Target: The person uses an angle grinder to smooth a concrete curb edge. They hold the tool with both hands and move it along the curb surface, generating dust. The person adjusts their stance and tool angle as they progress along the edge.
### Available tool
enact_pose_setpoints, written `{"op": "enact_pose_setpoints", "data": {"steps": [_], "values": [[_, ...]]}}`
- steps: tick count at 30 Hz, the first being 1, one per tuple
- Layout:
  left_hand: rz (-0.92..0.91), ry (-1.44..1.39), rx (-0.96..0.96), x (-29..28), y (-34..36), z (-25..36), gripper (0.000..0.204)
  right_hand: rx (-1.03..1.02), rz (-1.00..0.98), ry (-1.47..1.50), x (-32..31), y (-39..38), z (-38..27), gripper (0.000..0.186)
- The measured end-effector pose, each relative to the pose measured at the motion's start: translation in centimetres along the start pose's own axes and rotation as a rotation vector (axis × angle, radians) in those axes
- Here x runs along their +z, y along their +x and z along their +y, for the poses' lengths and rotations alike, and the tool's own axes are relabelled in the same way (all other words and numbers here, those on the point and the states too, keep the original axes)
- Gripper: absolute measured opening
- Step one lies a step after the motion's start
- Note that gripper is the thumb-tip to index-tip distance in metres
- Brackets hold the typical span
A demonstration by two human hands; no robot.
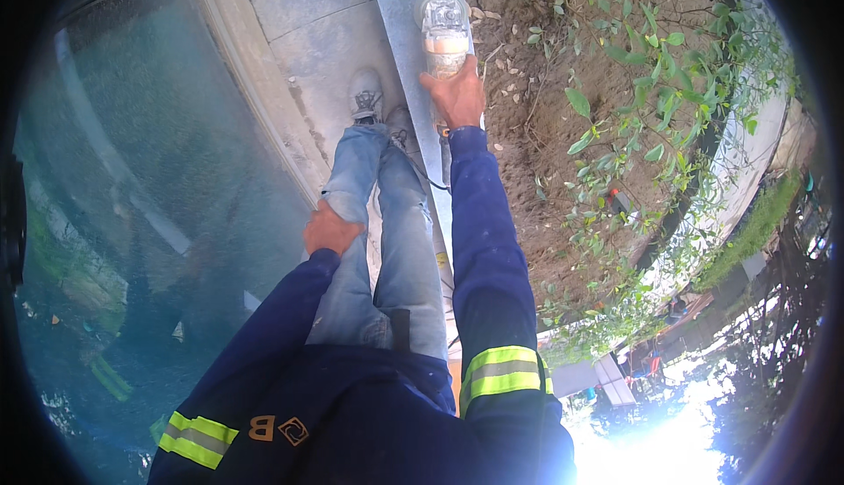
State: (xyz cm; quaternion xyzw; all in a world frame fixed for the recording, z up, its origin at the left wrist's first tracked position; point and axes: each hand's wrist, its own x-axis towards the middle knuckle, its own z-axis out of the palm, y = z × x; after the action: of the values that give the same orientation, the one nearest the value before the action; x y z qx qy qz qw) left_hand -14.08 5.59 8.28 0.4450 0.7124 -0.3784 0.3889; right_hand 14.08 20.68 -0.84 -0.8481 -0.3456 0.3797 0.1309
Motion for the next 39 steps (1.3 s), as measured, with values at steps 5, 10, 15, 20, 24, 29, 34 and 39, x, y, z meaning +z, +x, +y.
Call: {"op": "enact_pose_setpoints", "data": {"steps": [5,10,15,20,24,29,34,39], "values": [[0.036,-0.017,0.006,0.4,0.1,-0.3,0.079,-0.020,-0.114,-0.111,1.0,-1.7,-0.3,0.078],[0.024,-0.011,-0.003,0.1,0.2,-0.5,0.077,-0.033,-0.109,-0.125,1.4,-0.4,-3.2,0.074],[0.024,-0.068,-0.003,0.4,0.1,-0.6,0.078,-0.038,-0.034,0.004,0.7,0.3,-1.7,0.075],[0.055,-0.054,-0.009,0.7,-0.3,-0.4,0.071,-0.054,-0.077,-0.022,1.0,-1.4,-0.5,0.074],[0.054,-0.057,-0.003,0.9,-0.2,-0.4,0.070,-0.039,-0.108,-0.109,1.1,-0.6,-2.7,0.079],[0.068,-0.074,-0.011,0.9,-0.2,-0.4,0.069,-0.031,-0.030,-0.063,0.8,0.6,-3.4,0.076],[0.057,-0.084,-0.004,0.4,-0.3,-0.2,0.070,-0.039,-0.095,-0.029,0.8,-0.5,-1.4,0.079],[0.036,-0.076,-0.005,0.3,-0.2,-0.2,0.071,-0.060,-0.124,-0.115,0.8,-0.3,-3.3,0.078]]}}
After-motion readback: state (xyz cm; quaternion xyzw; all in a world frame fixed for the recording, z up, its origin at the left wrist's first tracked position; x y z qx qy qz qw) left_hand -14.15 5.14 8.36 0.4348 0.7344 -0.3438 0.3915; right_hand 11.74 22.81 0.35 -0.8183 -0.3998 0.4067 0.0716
